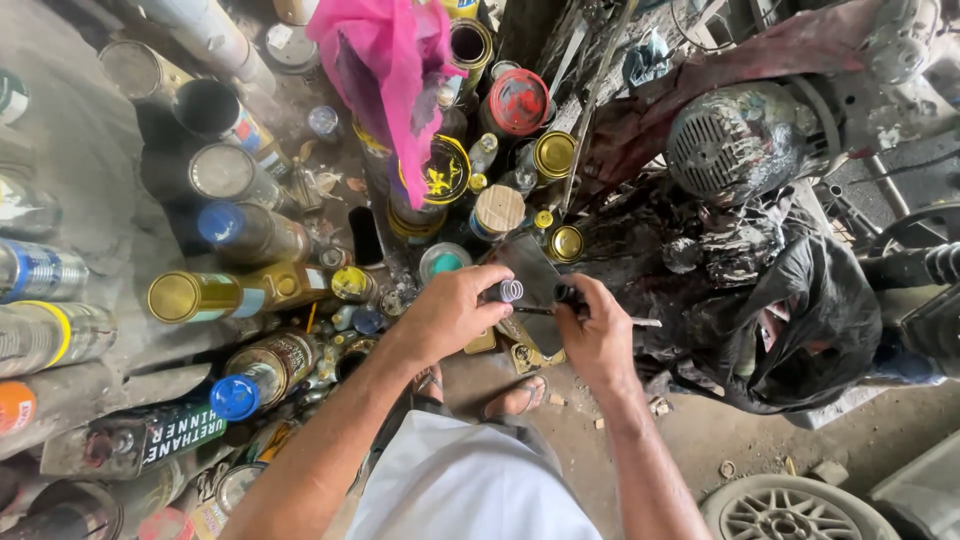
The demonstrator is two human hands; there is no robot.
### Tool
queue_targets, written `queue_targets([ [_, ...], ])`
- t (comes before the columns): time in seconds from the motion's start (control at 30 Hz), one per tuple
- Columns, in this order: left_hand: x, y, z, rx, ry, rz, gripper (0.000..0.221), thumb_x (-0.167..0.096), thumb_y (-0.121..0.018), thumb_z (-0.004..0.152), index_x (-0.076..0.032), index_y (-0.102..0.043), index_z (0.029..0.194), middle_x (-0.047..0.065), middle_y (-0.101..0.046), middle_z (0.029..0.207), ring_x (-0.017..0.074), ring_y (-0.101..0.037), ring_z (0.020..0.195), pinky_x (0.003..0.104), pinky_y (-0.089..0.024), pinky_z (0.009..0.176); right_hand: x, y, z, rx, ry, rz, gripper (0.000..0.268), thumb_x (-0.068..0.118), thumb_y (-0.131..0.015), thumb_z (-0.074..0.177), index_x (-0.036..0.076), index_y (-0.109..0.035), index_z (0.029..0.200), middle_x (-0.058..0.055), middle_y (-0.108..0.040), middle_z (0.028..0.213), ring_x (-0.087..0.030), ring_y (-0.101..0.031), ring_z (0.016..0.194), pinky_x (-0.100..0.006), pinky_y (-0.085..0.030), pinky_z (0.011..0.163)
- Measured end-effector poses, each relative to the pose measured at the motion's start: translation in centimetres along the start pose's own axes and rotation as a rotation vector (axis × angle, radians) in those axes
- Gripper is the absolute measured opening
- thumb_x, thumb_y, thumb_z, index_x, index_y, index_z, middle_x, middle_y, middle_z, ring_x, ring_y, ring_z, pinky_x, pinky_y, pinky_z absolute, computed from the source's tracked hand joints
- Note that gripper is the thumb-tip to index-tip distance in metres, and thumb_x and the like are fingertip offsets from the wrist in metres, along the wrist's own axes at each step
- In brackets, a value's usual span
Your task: Handling and organizing various automotive parts and containers in a workshop.
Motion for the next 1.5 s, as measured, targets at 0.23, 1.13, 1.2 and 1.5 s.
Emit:
queue_targets([
  [0.23, 0.8, -0.5, 0.3, 0.008, 0.026, -0.006, 0.04, -0.015, -0.076, 0.085, -0.008, -0.068, 0.123, 0.012, -0.077, 0.097, 0.0177, -0.076, 0.081, 0.032, -0.058, 0.071, 2.6, 1.1, -0.6, -0.071, 0.3, -0.104, 0.037, 0.002, -0.073, 0.086, 0.005, -0.067, 0.122, -0.014, -0.072, 0.109, -0.028, -0.073, 0.095, -0.034, -0.058, 0.081],
  [1.13, 1.7, -1.1, 0.9, -0.035, 0.029, -0.018, 0.04, -0.011, -0.078, 0.085, -0.007, -0.069, 0.123, 0.009, -0.078, 0.1, 0.0114, -0.075, 0.084, 0.028, -0.059, 0.074, 0.4, 2.4, -1.3, -0.043, 0.085, 0.237, 0.036, 0.003, -0.076, 0.09, 0.005, -0.067, 0.124, 0.001, -0.071, 0.098, -0.006, -0.063, 0.085, -0.023, -0.054, 0.076],
  [1.2, 1.2, -1.6, 1.0, -0.03, 0.032, -0.036, 0.039, -0.01, -0.078, 0.085, -0.007, -0.069, 0.123, 0.009, -0.078, 0.099, 0.0116, -0.074, 0.083, 0.028, -0.059, 0.073, 1.7, 3.2, -1.2, -0.061, 0.12, 0.168, 0.035, 0.003, -0.076, 0.089, 0.005, -0.068, 0.123, -0.002, -0.072, 0.097, -0.008, -0.065, 0.084, -0.024, -0.055, 0.076],
  [1.5, -0.1, -3.8, 1.8, -0.073, -0.128, 0.069, 0.042, -0.012, -0.083, 0.082, -0.007, -0.069, 0.122, 0.014, -0.075, 0.1, 0.022, -0.075, 0.083, 0.033, -0.058, 0.073, 4.7, 4.1, -1.0, 0.043, 0.324, -0.095, 0.037, 0.001, -0.074, 0.085, 0.008, -0.07, 0.121, -0.01, -0.071, 0.101, -0.024, -0.072, 0.083, -0.031, -0.058, 0.072],
])
Point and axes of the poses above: each hand's wrist, its own z-axis towards the middle knuckle, its own y-axis out of the back of the hand, x = y × z, the point moved 4 cm from there along z, towards the middle knuckle
